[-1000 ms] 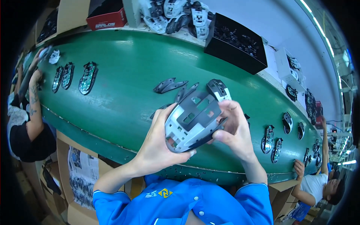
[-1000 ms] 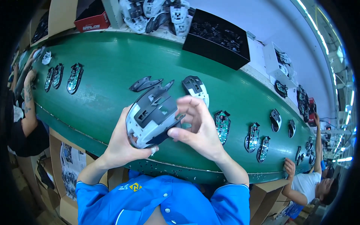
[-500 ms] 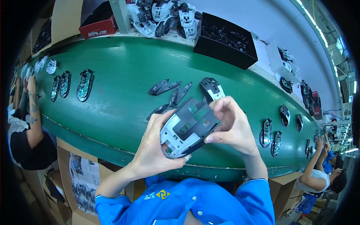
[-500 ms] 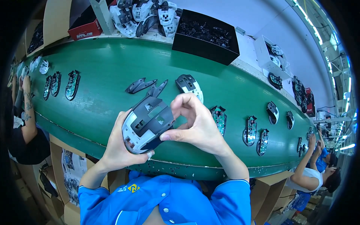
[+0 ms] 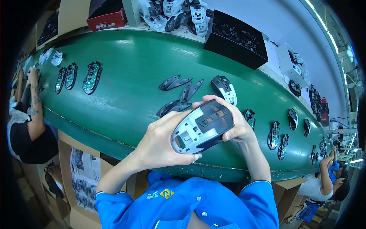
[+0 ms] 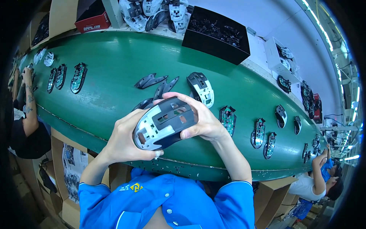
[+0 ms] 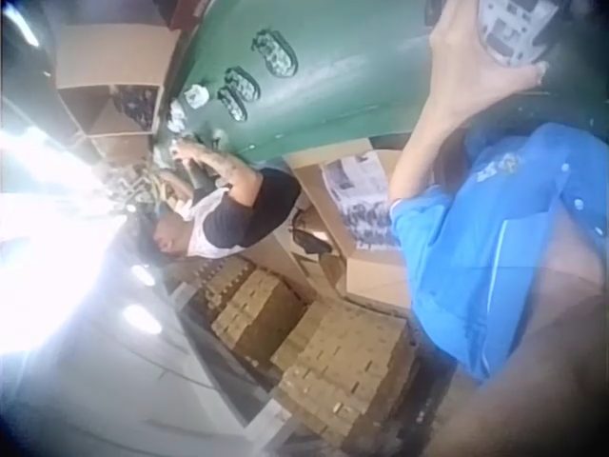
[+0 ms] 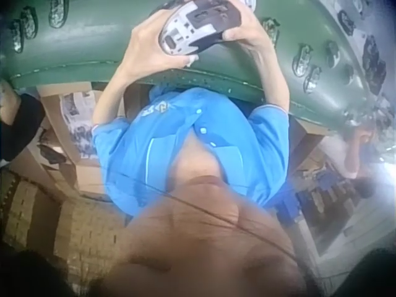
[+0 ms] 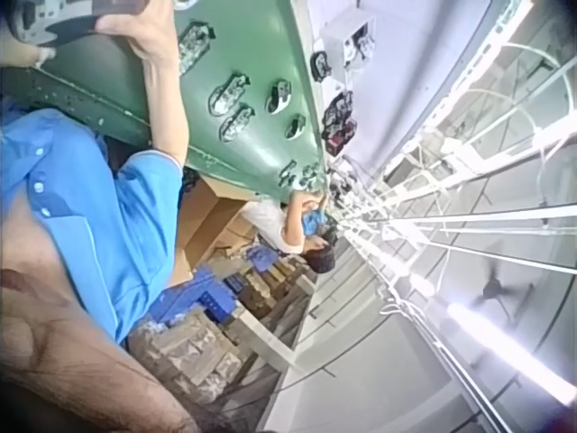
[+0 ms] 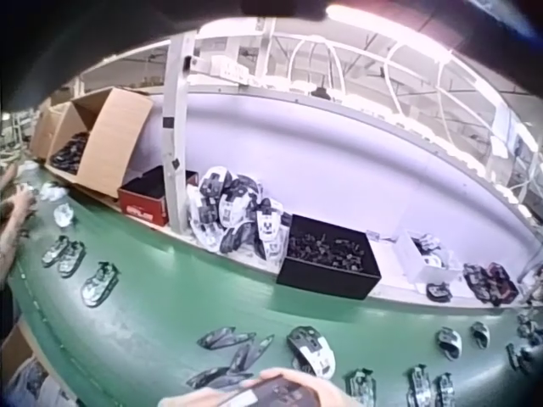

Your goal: The person assembles computer mice on a conveyor belt by installing internal components into mouse shells, attaching side panels and upper covers, and fitting the assembled shells onto mouse bases by hand.

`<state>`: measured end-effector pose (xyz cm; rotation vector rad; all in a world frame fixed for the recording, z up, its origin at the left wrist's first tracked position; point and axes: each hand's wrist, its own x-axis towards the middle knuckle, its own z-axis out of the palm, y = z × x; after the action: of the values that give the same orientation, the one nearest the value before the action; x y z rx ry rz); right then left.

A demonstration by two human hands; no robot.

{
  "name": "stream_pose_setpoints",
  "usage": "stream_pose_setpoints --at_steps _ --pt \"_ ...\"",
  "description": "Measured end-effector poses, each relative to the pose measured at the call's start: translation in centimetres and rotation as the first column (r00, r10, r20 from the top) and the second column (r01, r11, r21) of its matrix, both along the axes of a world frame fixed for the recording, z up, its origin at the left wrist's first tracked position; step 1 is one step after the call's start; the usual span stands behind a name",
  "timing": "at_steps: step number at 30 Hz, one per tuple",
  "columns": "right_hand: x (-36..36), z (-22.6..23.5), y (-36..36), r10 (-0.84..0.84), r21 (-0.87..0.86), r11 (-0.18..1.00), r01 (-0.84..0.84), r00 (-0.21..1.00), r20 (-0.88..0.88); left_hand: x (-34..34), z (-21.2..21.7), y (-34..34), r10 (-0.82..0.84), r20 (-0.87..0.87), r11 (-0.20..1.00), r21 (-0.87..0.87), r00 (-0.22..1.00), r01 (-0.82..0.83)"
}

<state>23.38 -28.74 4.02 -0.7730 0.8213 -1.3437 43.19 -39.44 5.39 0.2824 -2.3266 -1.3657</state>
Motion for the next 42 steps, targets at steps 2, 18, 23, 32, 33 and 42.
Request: stream_pose_setpoints --at_steps 2,18,23,32,33,42 --pt "0.0 0.0 0.3 -0.015 -0.013 1.000 0.014 0.999 -0.048 0.0 0.1 0.0 -0.037 0.057 0.997 0.076 0.998 0.033" --pt "-2.8 5.9 2.2 0.125 0.121 0.992 -0.036 0.406 -0.905 -3.2 -1.7 0.6 -0.068 0.079 0.674 0.738 0.995 -0.012" --pt "-17.4 6.6 -6.2 -0.312 -0.250 0.918 0.308 0.173 -0.934 -2.4 -3.9 -2.4 0.040 0.040 0.494 0.868 0.998 -0.055" --pt "-28.1 1.0 -13.5 0.052 -0.119 0.963 0.243 -0.596 -0.802 0.1 -4.4 -5.4 0.138 -0.183 0.059 0.983 0.973 0.176" --pt "-28.0 0.6 -14.1 0.010 -0.146 0.976 0.160 -0.705 -0.709 -0.4 -4.0 -5.4 0.134 -0.150 0.043 0.988 0.980 0.146" --pt "-26.3 -0.3 -15.6 -0.024 -0.186 0.978 0.095 -0.833 -0.553 -1.3 -4.4 -6.2 0.090 -0.098 0.157 0.984 0.991 0.083"
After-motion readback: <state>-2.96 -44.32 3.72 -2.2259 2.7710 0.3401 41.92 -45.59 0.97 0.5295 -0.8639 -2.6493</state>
